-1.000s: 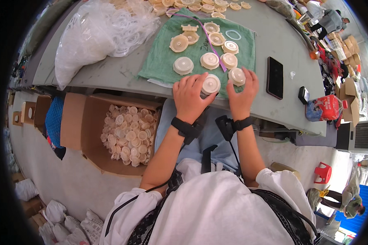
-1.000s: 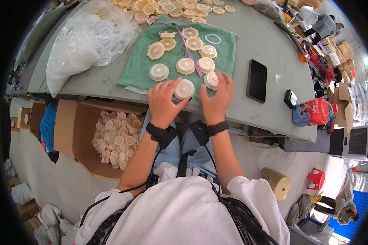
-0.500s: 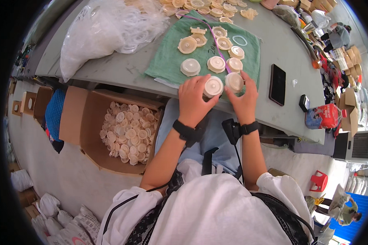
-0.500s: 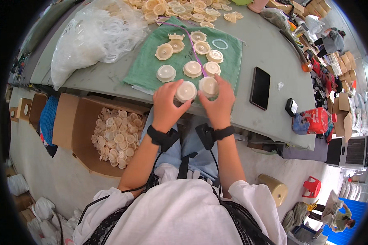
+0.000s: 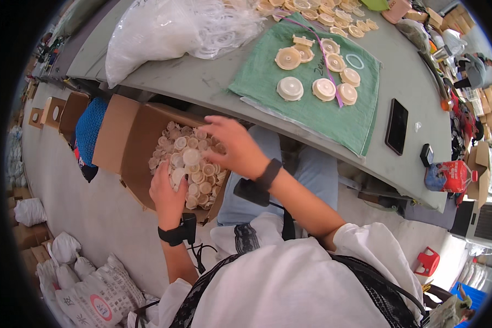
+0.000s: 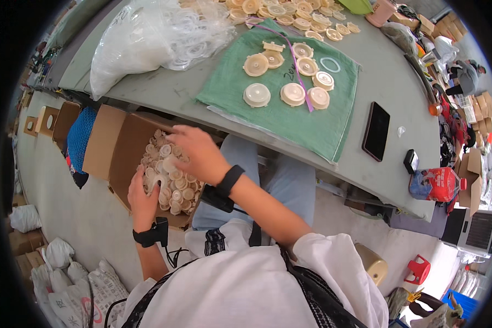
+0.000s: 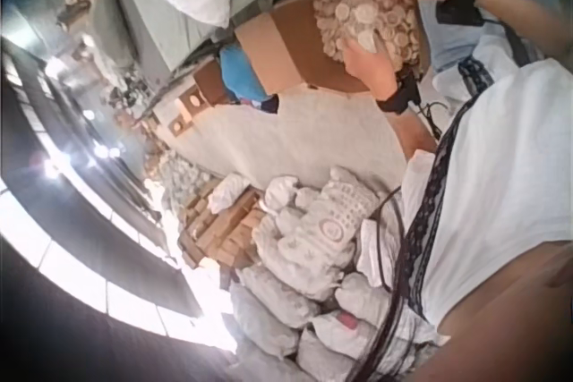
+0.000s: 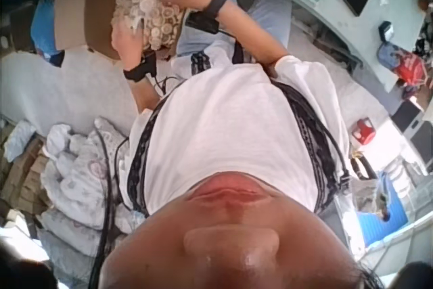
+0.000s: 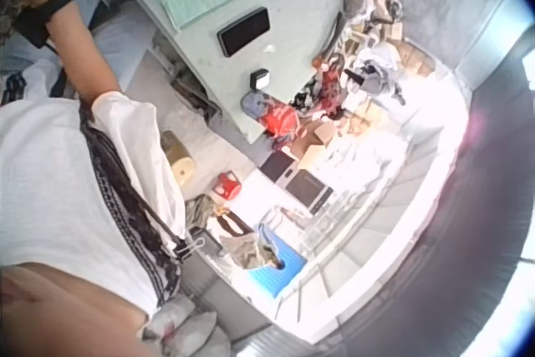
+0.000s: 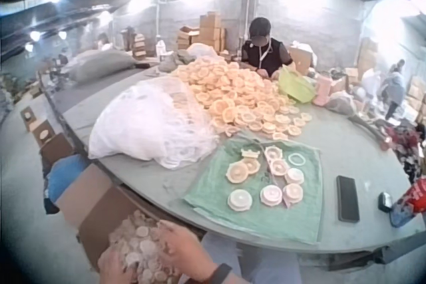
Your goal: Manually assembling small plastic circular components by fitting rings and center pieces together.
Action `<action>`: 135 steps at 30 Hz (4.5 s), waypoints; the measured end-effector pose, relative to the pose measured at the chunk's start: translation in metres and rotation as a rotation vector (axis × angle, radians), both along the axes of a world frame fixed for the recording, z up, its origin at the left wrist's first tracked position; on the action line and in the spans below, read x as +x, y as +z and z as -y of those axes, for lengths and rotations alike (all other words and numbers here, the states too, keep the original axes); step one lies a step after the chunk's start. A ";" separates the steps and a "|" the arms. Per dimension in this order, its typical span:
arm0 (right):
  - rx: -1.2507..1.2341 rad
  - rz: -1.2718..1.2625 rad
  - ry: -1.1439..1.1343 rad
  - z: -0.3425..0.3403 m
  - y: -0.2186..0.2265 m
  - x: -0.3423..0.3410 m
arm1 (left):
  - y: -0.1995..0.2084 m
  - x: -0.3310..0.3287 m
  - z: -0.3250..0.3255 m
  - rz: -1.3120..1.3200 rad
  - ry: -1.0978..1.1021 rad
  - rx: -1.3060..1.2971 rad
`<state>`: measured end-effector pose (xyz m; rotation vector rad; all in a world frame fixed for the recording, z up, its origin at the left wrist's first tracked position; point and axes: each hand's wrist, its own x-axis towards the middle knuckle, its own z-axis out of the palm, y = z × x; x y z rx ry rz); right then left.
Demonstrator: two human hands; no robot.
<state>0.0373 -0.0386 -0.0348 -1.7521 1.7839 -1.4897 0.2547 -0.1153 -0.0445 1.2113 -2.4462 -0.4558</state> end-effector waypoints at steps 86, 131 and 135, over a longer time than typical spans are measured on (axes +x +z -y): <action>0.217 0.297 -0.534 -0.063 0.016 -0.164 | 0.015 -0.263 -0.014 -0.546 -0.410 0.349; 0.323 0.055 -0.755 -0.047 0.008 -0.159 | 0.030 -0.288 0.008 -0.046 -0.332 0.195; 0.284 0.188 -0.700 -0.053 0.009 -0.159 | 0.025 -0.286 0.010 -0.127 -0.341 0.210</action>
